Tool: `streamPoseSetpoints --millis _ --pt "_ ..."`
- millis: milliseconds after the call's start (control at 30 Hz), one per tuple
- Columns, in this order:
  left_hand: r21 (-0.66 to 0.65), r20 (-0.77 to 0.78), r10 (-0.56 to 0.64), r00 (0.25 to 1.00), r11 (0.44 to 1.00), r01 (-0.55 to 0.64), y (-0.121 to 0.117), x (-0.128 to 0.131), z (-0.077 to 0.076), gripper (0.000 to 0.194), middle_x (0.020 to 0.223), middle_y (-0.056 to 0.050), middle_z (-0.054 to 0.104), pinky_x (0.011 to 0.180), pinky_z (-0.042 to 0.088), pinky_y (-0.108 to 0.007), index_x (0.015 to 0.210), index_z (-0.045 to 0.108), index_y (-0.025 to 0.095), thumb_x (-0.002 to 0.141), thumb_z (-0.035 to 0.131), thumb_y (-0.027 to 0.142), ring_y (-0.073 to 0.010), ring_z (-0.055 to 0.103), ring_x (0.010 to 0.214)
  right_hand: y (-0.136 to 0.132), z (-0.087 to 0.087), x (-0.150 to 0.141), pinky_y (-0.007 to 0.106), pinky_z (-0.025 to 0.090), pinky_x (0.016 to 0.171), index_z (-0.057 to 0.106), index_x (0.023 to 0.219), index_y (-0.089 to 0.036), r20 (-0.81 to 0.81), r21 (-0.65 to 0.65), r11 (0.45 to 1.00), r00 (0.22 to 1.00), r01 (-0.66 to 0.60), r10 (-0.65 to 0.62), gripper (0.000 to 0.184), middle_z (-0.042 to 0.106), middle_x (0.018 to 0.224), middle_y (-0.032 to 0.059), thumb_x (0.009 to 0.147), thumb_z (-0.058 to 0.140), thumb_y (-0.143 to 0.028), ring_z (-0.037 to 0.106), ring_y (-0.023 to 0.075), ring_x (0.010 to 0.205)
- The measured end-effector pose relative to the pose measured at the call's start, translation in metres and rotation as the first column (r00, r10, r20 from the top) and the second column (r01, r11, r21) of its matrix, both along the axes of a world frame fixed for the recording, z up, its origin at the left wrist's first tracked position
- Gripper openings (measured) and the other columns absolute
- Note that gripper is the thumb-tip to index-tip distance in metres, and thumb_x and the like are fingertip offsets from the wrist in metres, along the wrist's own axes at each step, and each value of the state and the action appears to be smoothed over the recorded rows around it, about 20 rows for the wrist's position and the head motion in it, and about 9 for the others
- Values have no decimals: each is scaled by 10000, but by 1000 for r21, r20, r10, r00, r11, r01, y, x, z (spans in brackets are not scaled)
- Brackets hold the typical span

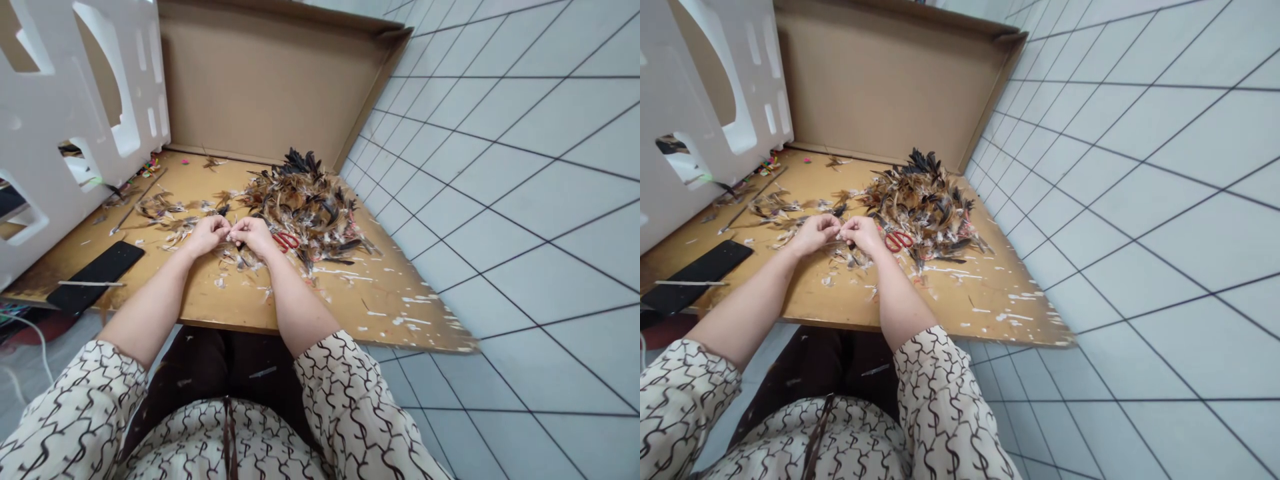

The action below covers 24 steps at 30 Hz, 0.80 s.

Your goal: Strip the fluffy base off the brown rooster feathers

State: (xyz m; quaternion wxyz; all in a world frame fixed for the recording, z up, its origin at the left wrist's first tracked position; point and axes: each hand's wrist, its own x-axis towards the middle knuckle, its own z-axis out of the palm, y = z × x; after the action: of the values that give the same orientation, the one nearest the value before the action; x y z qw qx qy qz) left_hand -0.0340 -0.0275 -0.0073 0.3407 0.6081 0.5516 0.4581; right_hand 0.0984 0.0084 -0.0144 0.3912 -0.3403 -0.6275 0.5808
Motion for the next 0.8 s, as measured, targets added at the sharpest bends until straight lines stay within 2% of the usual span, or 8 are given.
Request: streamPoseSetpoints --millis 133,233,333,500,700,800 --pt "-35 121 -19 992 999 23 2 -1 -3 64 536 43 498 554 356 -217 614 515 161 606 554 211 -82 438 518 1 0 0 177 375 450 508 549 -148 -8 3 1000 1000 4 -4 89 537 433 -65 545 578 -94 452 42 390" --pt "-43 214 -45 976 998 55 2 -2 -3 199 615 27 568 607 407 -232 712 566 151 556 634 252 -96 507 579 2 -1 0 175 373 451 509 551 -149 -4 8 1000 1000 1 -1 91 536 436 -65 544 576 -88 454 43 395" --pt "-37 243 -67 968 996 79 2 -3 -4 310 665 4 619 667 437 -261 765 608 139 509 689 293 -120 555 635 2 -1 1 172 369 450 511 555 -148 5 18 1000 1000 -8 8 93 536 437 -64 541 578 -84 456 43 402" --pt "-28 204 -53 978 998 60 2 -3 -6 263 599 8 592 630 416 -258 668 608 132 492 663 319 -109 513 574 0 0 2 167 359 438 520 547 -140 22 32 999 1000 -11 10 92 537 428 -64 531 585 -76 455 42 394" --pt "7 21 -15 1000 1000 15 -1 -1 -2 92 556 30 533 590 367 -233 603 556 157 567 552 242 -97 453 553 1 -1 2 169 367 438 526 547 -140 43 14 1000 999 -17 16 98 545 425 -63 540 587 -64 456 43 388" --pt "18 -22 -5 1000 1000 6 0 0 -1 39 549 37 512 594 359 -228 590 534 165 585 527 202 -96 442 555 2 -3 2 172 373 439 517 551 -143 38 6 1000 999 -7 7 106 550 428 -59 557 585 -62 463 48 389"
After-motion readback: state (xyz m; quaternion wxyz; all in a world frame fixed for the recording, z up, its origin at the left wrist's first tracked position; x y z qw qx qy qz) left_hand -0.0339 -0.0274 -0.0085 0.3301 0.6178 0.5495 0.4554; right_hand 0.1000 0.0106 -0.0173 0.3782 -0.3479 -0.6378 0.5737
